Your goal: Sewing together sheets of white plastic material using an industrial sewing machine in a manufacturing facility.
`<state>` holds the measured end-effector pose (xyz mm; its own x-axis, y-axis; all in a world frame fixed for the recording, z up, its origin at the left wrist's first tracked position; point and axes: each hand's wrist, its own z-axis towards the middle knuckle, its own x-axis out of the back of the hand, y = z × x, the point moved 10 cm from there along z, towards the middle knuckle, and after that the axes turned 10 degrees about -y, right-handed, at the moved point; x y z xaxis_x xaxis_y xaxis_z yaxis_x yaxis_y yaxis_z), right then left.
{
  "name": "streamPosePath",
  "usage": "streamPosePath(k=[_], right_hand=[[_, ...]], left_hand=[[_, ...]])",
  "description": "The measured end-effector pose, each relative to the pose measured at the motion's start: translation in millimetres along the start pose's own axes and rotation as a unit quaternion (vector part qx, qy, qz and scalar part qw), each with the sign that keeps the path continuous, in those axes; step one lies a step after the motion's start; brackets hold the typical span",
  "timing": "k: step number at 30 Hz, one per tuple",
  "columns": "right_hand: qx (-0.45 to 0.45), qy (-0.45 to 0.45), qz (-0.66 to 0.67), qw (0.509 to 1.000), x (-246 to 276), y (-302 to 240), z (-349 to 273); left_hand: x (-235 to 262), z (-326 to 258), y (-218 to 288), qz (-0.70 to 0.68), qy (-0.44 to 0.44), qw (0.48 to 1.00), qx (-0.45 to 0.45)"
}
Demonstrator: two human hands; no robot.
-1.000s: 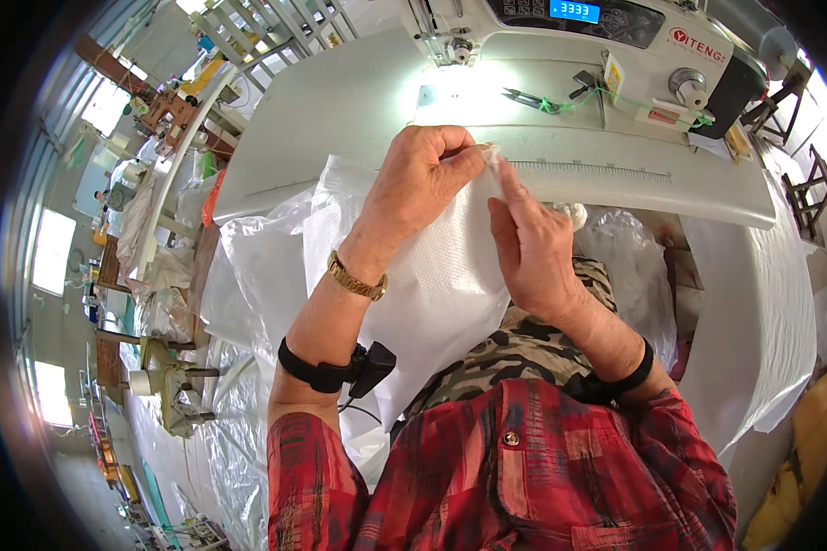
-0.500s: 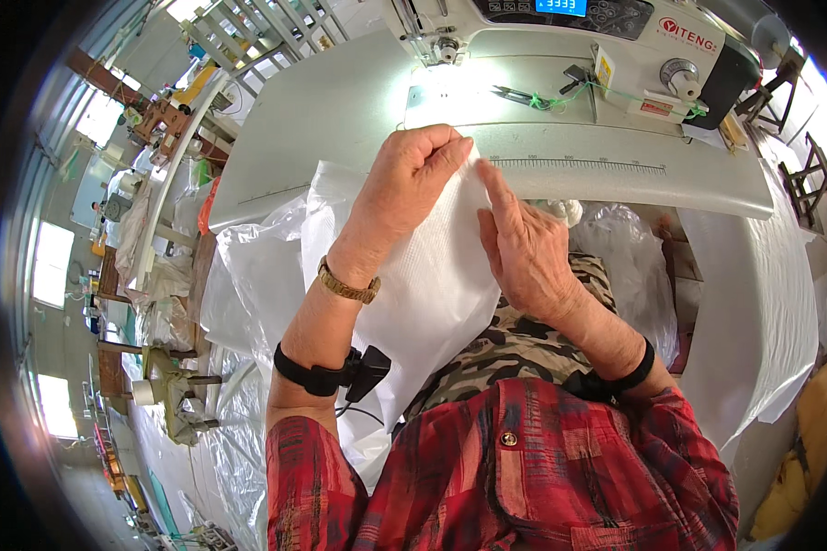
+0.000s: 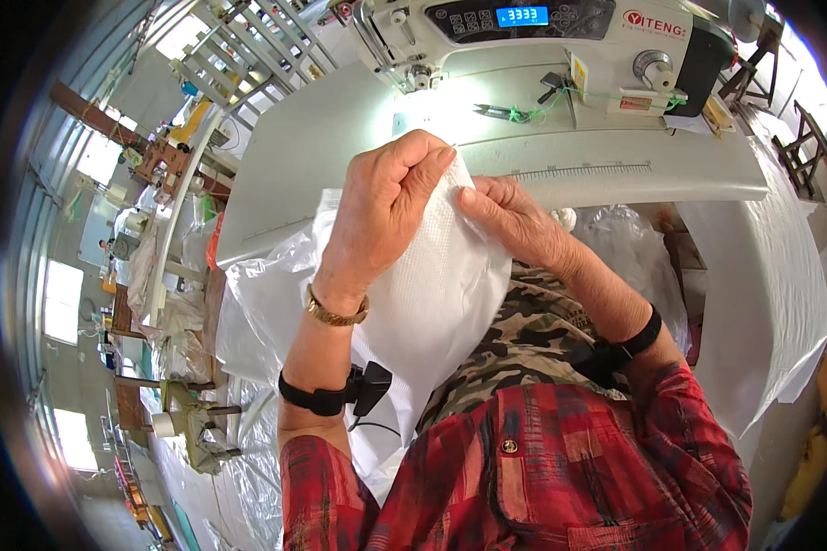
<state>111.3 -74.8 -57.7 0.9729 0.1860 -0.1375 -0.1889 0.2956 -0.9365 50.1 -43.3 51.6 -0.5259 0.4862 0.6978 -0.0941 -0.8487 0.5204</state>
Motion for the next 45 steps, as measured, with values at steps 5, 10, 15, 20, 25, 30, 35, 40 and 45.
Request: streamPosePath(k=[5,10,15,20,25,30,35,40,45], right_hand=[[0.108,0.08,-0.011,0.991,-5,-81,7],[0.149,0.176,-0.207,0.951,19,-97,13],[0.04,0.257,-0.337,0.905,48,-43,8],[0.052,0.264,-0.45,0.852,49,-31,13],[-0.128,0.154,-0.673,0.712,46,11,34],[-0.137,0.112,-0.722,0.669,54,35,46],[-0.176,0.107,-0.724,0.659,57,39,57],[-0.047,0.069,-0.661,0.745,78,14,77],[0.041,0.086,-0.595,0.798,112,37,95]], left_hand=[[42,39,57,0.07,0.023,0.993,-0.088],[42,60,-6,-0.064,-0.052,0.996,-0.013],[-15,38,-105,-0.227,-0.098,0.956,0.159],[-32,29,-145,-0.265,-0.092,0.933,0.227],[-41,19,-177,-0.236,-0.093,0.927,0.276],[-32,16,-175,-0.148,-0.015,0.927,0.346],[-49,36,-203,-0.047,-0.156,0.954,0.25],[-32,47,-196,0.109,-0.076,0.984,0.114],[-46,47,-238,0.082,-0.094,0.973,0.192]])
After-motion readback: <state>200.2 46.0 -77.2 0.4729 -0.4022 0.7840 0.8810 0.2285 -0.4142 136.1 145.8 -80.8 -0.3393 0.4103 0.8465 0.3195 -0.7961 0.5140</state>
